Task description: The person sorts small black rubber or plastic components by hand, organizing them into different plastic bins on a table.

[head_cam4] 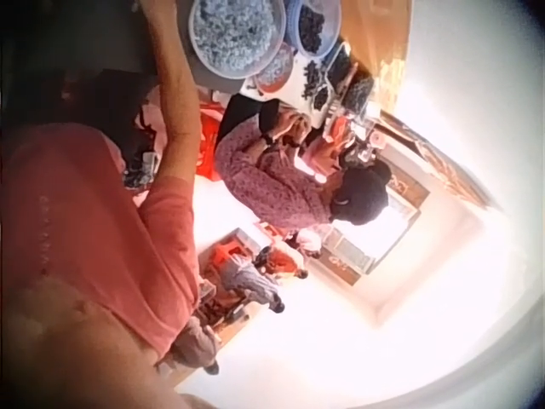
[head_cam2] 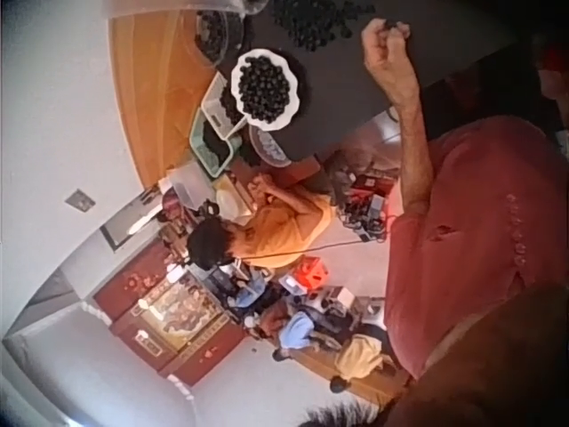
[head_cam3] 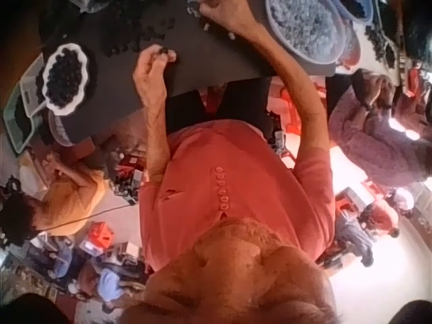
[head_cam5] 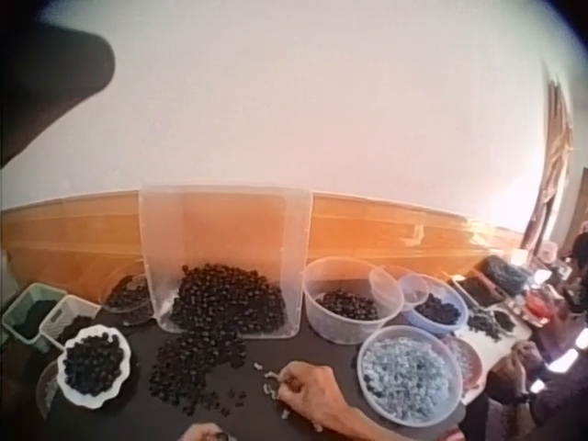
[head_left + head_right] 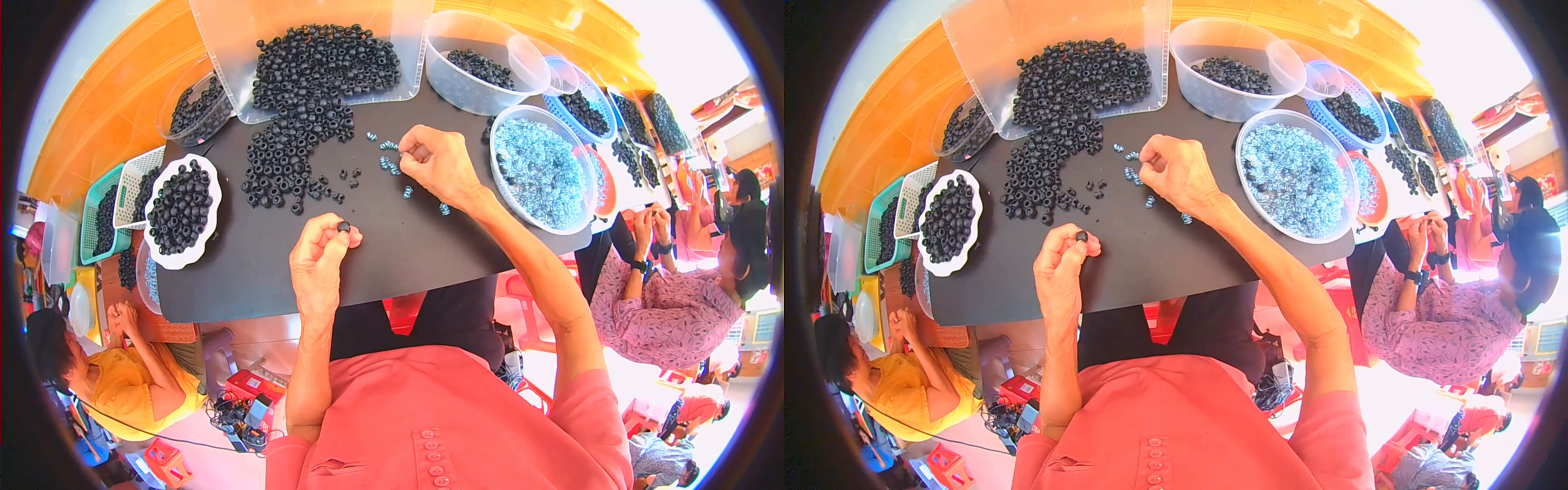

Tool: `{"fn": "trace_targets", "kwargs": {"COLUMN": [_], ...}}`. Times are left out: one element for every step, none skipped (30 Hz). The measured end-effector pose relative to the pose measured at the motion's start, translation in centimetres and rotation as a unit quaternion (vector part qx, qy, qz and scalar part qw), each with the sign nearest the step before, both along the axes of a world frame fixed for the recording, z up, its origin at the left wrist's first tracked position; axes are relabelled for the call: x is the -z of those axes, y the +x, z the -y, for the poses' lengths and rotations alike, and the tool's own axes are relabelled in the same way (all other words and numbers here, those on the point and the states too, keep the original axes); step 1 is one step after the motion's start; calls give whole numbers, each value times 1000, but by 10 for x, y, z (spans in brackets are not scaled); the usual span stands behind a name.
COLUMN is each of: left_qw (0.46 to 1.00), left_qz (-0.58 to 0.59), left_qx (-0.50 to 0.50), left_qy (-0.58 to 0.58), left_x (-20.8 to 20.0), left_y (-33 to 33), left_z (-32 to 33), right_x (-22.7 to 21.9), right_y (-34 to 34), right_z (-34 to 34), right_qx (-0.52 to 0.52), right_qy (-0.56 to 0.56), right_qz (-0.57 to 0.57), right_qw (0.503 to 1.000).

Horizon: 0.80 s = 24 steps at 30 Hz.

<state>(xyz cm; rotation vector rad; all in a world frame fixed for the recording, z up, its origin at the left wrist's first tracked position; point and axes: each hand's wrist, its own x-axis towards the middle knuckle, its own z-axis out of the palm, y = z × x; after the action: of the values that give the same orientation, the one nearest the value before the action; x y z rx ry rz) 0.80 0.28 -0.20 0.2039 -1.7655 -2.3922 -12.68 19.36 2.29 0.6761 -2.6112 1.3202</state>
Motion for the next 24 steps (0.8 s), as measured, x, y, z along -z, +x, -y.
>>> {"fn": "trace_targets", "kwargs": {"left_qw": [1000, 1000, 1000, 1000, 1000, 1000, 1000, 1000, 1000, 1000, 1000, 1000, 999, 999, 1000, 1000, 1000, 1000, 999, 999, 999, 1000, 1000, 1000], "left_qz": [-1, 2, 6, 8, 10, 14, 16, 17, 15, 14, 14, 13, 12, 13, 2, -8, -8, -4, -1, 0, 5, 10, 10, 2], "left_qx": [-3, -10, -10, -7, -10, -9, -5, -6, 0, 5, 2, 5, 10, 10, 1, -8, -8, -2, 5, 4, -2, -8, -8, 0], "left_qy": [7, 4, 4, 6, 4, -5, -13, -13, -14, -15, -15, -25, -35, -35, -17, 1, 2, -19, -39, -39, -32, -24, -23, -29], "left_x": [0, 0, -1, -2, -2, -2, -3, -3, -3, -3, -3, -3, -3, -3, -4, -4, -5, -6, -6, -4, -1, 2, 2, 2], "left_y": [-1, 0, 0, -1, -1, 0, -1, -1, -1, -1, -1, -1, 0, 0, -1, -1, -1, 0, 1, 1, 1, 1, 0, 0], "left_z": [-1, 0, 0, -1, -1, 0, -1, -2, -3, -2, -1, 1, 1, 1, -1, -1, -1, 0, 1, 2, 2, 2, 3, 3], "right_x": [-6, -11, -16, -18, -14, -14, -13, -13, -15, -17, -18, -18, -17, -15, -13, -12, -10, -10, -10, -11, -11, -11, -12, -12], "right_y": [6, 13, 22, 30, 35, 42, 48, 53, 56, 58, 59, 59, 59, 59, 59, 60, 61, 61, 62, 62, 62, 63, 63, 63], "right_z": [4, 11, 18, 23, 28, 34, 37, 39, 41, 42, 43, 44, 44, 43, 43, 43, 42, 42, 43, 44, 46, 46, 47, 48], "right_qx": [15, 8, -20, -43, -93, -146, -169, -192, -204, -206, -198, -190, -191, -191, -191, -192, -189, -187, -187, -188, -189, -189, -183, -178], "right_qy": [-55, -57, -104, -150, -186, -185, -210, -234, -224, -224, -197, -170, -169, -176, -184, -183, -192, -201, -200, -182, -163, -163, -158, -152], "right_qz": [75, 78, 131, 182, 196, 185, 214, 243, 243, 244, 224, 204, 205, 200, 196, 197, 198, 199, 200, 177, 154, 155, 146, 137], "right_qw": [996, 995, 986, 971, 958, 954, 939, 921, 922, 921, 934, 945, 945, 945, 944, 944, 942, 941, 941, 949, 956, 956, 959, 963]}}
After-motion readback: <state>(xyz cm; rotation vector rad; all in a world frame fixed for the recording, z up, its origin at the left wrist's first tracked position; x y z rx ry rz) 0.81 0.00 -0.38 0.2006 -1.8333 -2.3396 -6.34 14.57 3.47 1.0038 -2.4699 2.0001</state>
